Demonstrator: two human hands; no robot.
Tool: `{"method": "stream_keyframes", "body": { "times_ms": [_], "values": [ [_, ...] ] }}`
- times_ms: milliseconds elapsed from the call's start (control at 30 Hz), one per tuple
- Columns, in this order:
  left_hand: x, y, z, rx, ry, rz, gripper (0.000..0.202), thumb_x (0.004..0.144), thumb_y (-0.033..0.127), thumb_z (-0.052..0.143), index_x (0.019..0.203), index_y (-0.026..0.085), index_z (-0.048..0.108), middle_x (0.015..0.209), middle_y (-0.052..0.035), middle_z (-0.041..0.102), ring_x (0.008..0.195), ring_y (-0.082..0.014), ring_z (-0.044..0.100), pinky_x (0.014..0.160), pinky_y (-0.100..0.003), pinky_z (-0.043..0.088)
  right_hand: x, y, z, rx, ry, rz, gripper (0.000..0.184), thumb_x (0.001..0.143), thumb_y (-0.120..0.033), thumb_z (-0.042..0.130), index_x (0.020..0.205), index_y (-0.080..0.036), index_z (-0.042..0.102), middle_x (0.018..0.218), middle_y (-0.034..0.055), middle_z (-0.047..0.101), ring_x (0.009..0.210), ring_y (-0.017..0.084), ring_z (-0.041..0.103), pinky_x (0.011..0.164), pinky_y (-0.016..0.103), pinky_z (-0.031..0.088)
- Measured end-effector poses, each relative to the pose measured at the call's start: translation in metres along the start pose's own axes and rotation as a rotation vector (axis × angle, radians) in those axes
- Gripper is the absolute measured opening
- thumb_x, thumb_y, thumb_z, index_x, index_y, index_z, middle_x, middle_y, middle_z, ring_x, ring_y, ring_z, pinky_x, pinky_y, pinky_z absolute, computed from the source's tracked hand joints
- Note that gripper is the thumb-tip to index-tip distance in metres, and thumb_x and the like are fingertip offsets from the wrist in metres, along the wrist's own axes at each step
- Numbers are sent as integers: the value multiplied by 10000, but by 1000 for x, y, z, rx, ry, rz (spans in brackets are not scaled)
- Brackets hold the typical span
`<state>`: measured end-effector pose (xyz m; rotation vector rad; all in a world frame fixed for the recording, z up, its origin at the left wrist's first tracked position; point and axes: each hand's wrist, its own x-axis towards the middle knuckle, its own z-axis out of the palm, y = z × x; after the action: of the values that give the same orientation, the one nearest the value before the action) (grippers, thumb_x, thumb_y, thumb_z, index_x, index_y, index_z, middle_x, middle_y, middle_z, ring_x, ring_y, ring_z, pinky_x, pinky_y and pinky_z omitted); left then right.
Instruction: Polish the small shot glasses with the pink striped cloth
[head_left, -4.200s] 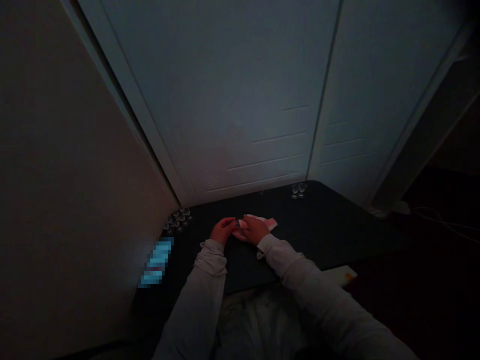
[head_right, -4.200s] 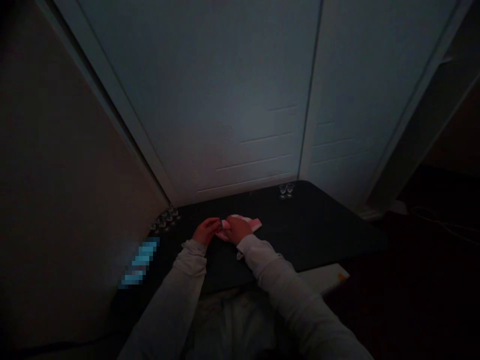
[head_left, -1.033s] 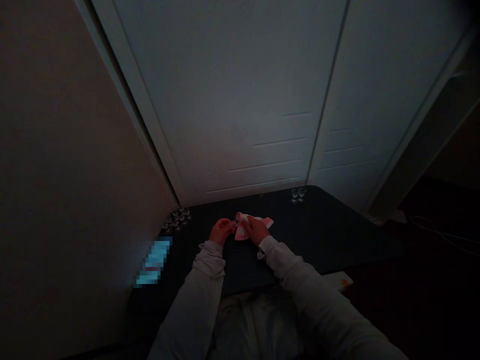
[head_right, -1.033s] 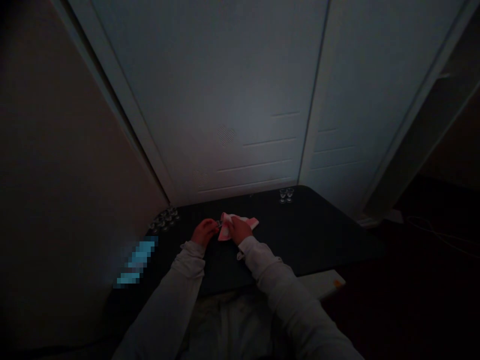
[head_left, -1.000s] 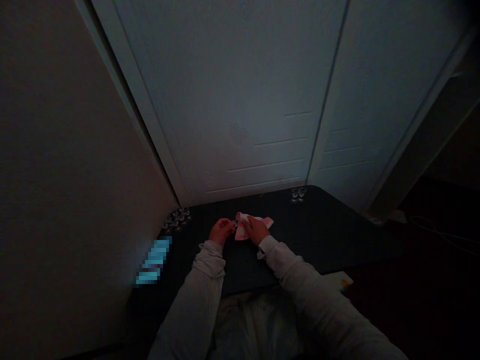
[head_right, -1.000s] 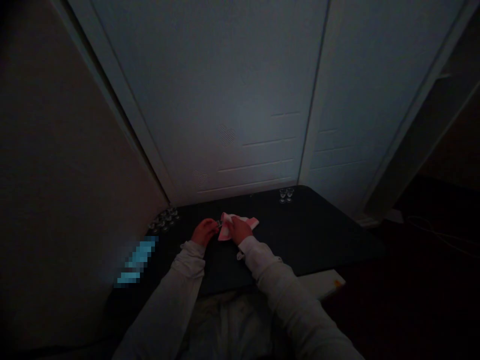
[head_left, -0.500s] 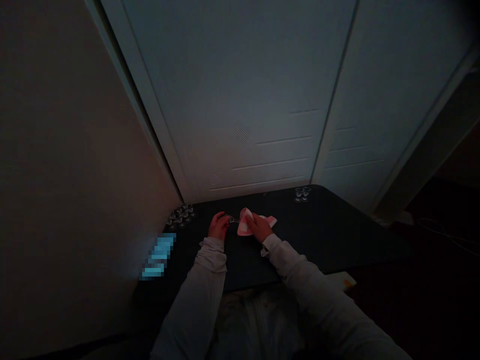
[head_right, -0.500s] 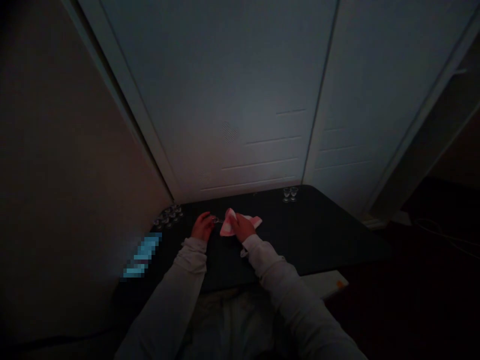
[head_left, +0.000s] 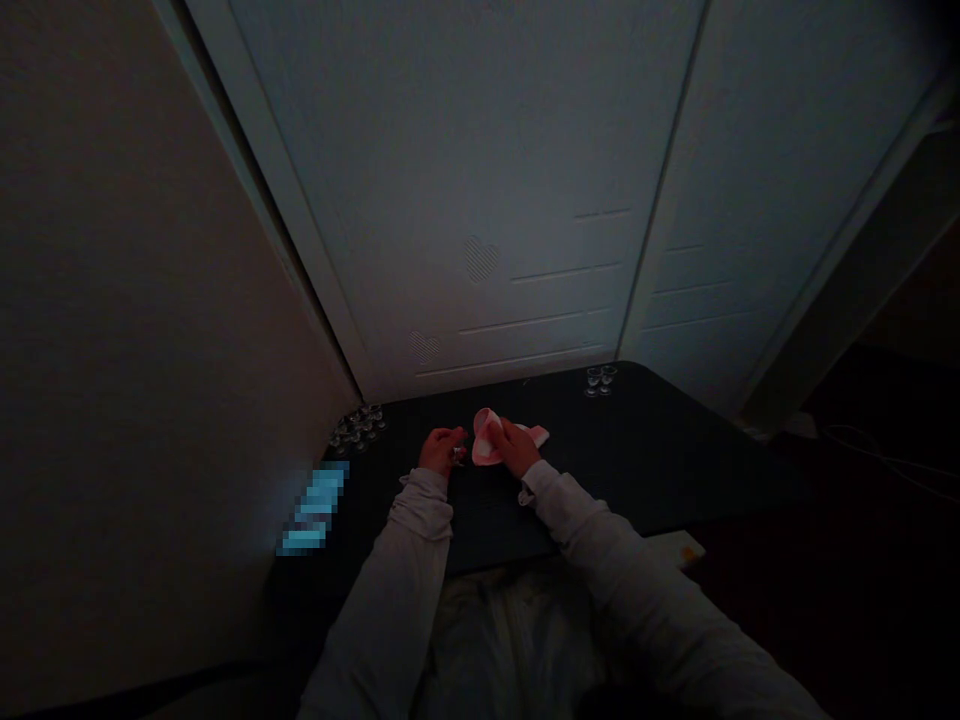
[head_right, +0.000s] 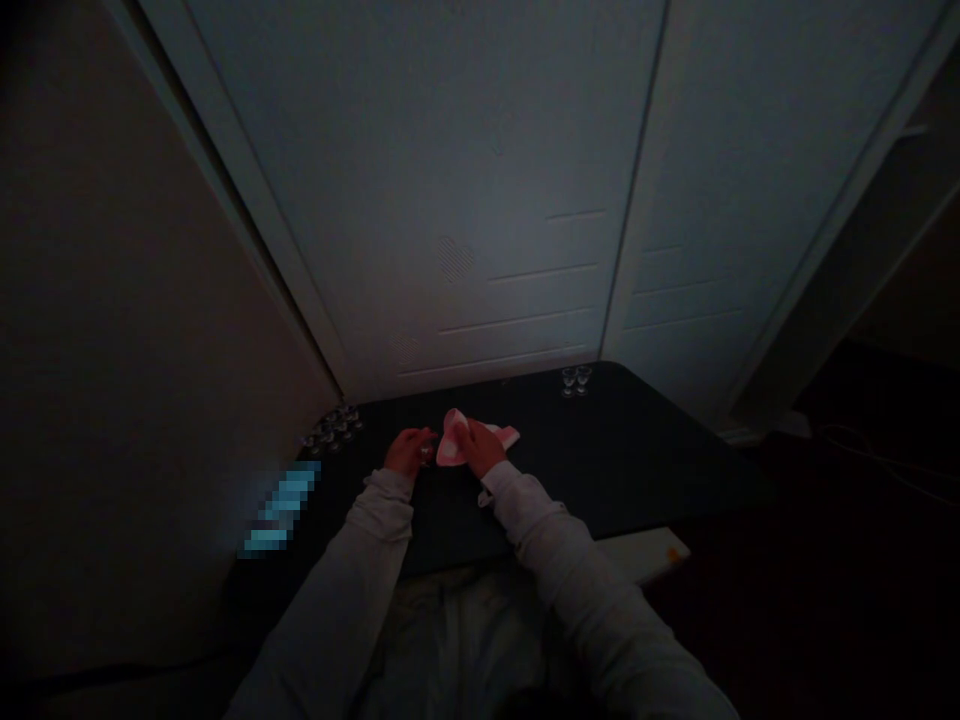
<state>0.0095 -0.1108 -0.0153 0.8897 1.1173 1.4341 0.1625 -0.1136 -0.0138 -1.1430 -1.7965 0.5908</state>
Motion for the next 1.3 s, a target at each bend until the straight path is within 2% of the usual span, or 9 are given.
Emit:
{"method": "stream_keyframes", "body": {
  "times_ms": [133, 300, 433, 533, 633, 767, 900, 1033, 1300],
  "values": [
    [2, -2, -1, -6, -32, -10, 333, 476, 276, 687, 720, 131, 513, 648, -10, 580, 490, -77, 510, 483, -223, 392, 0, 1, 1, 8, -16, -46, 384, 817, -401, 245, 866, -142, 526, 823, 47, 563, 759, 128, 495, 707, 254, 369],
    [-4, 3, 2, -55, -115, -54, 297, 473, 162, 657, 755, 117, 576, 624, -15, 588, 544, -96, 527, 566, -251, 417, 0, 3, 2, -12, -43, -135, 339, 803, -352, 325, 1015, -154, 501, 982, 69, 541, 915, 150, 468, 811, 293, 343],
    [-4, 1, 1, -57, -188, -44, 329, 469, 124, 649, 792, 124, 591, 733, -38, 606, 646, -124, 548, 639, -278, 423, 2, 9, 4, -73, -95, -190, 288, 746, -322, 442, 967, -168, 544, 958, 63, 547, 943, 164, 454, 838, 315, 331],
    [-1, -3, -2, 10, -227, -30, 364, 468, 139, 667, 824, 131, 591, 773, -45, 598, 667, -128, 547, 614, -263, 416, 3, 12, 4, -77, -80, -167, 258, 706, -287, 497, 917, -155, 567, 918, 67, 551, 900, 160, 469, 810, 306, 351],
    [1, -5, -4, 48, -194, -24, 385, 461, 149, 681, 834, 144, 584, 710, -22, 582, 601, -101, 530, 556, -232, 400, 4, 11, 3, -67, -64, -134, 213, 693, -224, 500, 878, -148, 574, 887, 64, 551, 864, 152, 472, 785, 298, 360],
    [0, -1, -4, -52, -160, -40, 366, 479, 145, 669, 826, 140, 553, 696, -22, 582, 596, -102, 540, 567, -238, 411, 5, 12, 5, -47, -37, -96, 206, 702, -197, 467, 874, -141, 565, 859, 59, 542, 834, 148, 468, 762, 292, 363],
    [1, 0, -5, -182, -133, -36, 315, 493, 106, 653, 783, 136, 534, 690, -18, 584, 657, -114, 566, 672, -273, 436, 7, 16, 7, -16, 23, -39, 226, 719, -221, 435, 902, -147, 547, 846, 51, 529, 799, 143, 475, 733, 281, 378],
    [3, -2, -6, -210, -89, -31, 265, 508, 95, 652, 744, 123, 537, 685, -30, 592, 701, -124, 575, 756, -303, 432, 8, 21, 9, 6, 47, -8, 245, 730, -247, 415, 915, -146, 541, 853, 53, 530, 807, 145, 481, 734, 279, 380],
    [1, 0, -4, -198, -53, -36, 245, 517, 138, 676, 732, 96, 568, 676, -51, 606, 683, -134, 583, 771, -319, 436, 7, 14, 6, 52, 123, 76, 357, 794, -397, 278, 811, -141, 526, 731, 38, 537, 679, 126, 486, 630, 244, 385]
  ]
}}
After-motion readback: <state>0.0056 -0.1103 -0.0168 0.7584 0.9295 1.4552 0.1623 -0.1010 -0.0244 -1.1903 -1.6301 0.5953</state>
